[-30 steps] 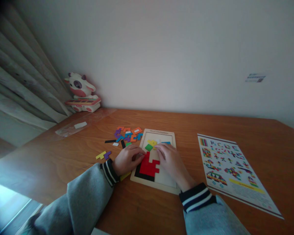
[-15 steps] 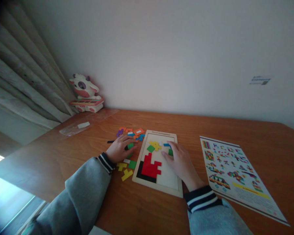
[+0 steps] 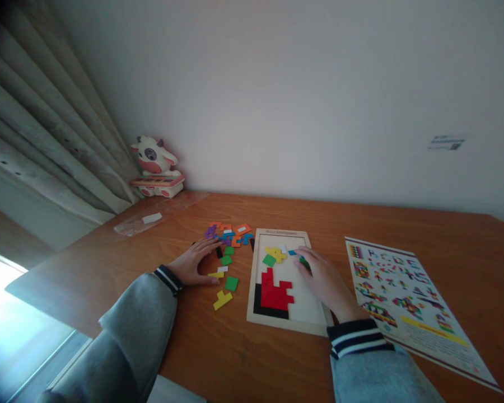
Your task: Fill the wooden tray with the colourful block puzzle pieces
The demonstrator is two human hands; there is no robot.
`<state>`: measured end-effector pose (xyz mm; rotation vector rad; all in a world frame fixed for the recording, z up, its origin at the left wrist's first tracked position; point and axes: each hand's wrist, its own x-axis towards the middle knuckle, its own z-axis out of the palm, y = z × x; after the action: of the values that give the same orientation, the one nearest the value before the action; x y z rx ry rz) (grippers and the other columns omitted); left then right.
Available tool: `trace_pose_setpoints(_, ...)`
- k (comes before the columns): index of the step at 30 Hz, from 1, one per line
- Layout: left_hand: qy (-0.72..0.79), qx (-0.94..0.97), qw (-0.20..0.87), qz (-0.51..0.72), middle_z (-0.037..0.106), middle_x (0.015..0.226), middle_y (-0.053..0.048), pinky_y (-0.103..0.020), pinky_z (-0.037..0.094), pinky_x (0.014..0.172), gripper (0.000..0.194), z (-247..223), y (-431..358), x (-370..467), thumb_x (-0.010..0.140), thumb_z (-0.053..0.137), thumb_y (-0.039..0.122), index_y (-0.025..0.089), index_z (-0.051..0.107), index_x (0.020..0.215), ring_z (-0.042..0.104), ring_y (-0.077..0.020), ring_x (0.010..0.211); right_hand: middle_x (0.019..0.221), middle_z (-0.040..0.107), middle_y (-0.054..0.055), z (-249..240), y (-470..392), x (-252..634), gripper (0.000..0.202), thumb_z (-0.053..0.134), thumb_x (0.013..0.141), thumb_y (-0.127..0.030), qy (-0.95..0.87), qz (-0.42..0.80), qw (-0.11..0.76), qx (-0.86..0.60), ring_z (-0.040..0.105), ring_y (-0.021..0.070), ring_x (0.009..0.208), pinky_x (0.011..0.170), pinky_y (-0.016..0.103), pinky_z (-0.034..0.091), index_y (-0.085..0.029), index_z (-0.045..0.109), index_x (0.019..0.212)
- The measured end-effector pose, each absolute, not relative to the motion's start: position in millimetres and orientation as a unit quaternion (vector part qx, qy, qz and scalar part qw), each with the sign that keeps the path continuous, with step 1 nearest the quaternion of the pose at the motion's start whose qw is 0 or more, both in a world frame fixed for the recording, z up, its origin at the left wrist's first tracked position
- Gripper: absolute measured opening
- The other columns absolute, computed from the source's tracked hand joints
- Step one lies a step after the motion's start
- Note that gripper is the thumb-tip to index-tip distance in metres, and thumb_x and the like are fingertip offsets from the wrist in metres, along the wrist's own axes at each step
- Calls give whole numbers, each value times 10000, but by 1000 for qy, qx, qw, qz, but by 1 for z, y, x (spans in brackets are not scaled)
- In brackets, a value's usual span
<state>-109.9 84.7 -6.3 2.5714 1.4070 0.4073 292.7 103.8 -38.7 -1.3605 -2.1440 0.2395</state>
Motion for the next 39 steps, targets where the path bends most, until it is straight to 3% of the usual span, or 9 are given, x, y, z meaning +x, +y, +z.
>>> trace_pose_setpoints(8,454,849,87,256,570,1360,-136,-446,432,1092,577,-11,90,-100,877,621,482,194,494,1361,538,-276,1262,1217,671,125,-37,102,293,320,453,946,-338,-798,84,313,-509,637,279,1118,993,482,490,-194,622,1176)
trace_pose_setpoints(14,457,855,32,245,633,1293,-116,-495,405,1105,463,-12,99,-97,897,604,444,202,581,1291,562,-291,1238,1168,703,124,-33,99,290,332,468,932,-329,-794,71,321,-512,675,292,1036,922,494,521,-199,622,1196)
trace_pose_setpoints(19,460,855,44,237,707,1169,-67,-415,483,1025,333,-10,103,-88,909,595,444,226,682,1145,639,-250,1115,1137,716,116,-31,97,286,315,467,920,-292,-798,57,322,-506,674,298,1023,927,507,505,-213,645,1167)
trace_pose_setpoints(23,477,843,53,241,722,1125,-50,-353,512,969,346,-10,104,-88,890,624,463,234,687,1143,659,-228,1051,1138,705,111,-29,97,283,302,473,917,-287,-802,52,325,-499,654,289,1039,938,490,496,-221,649,1153)
trace_pose_setpoints(29,463,856,45,225,695,1197,-47,-400,444,1052,422,-10,107,-87,867,646,492,240,665,1205,615,-244,1112,1141,688,92,-30,96,280,281,496,920,-292,-801,62,331,-495,636,268,1043,938,456,488,-224,645,1149)
trace_pose_setpoints(33,456,857,39,237,720,1109,-45,-382,480,1002,388,-8,107,-85,865,644,481,237,680,1165,632,-232,1052,1134,688,88,-32,96,278,273,503,914,-282,-798,67,338,-495,631,263,1052,949,448,482,-222,650,1136)
trace_pose_setpoints(36,439,868,25,231,737,1030,-38,-357,513,940,292,-7,108,-84,933,551,445,238,715,1059,662,-212,968,1124,691,87,-32,96,277,274,503,909,-276,-794,70,345,-496,641,259,1033,938,446,492,-224,649,1135)
trace_pose_setpoints(39,413,886,16,212,741,977,-55,-346,532,892,331,-6,108,-82,992,444,409,239,726,1030,679,-199,907,1120,688,87,-30,96,276,275,499,907,-270,-791,72,351,-496,641,258,1033,938,444,491,-225,647,1134)
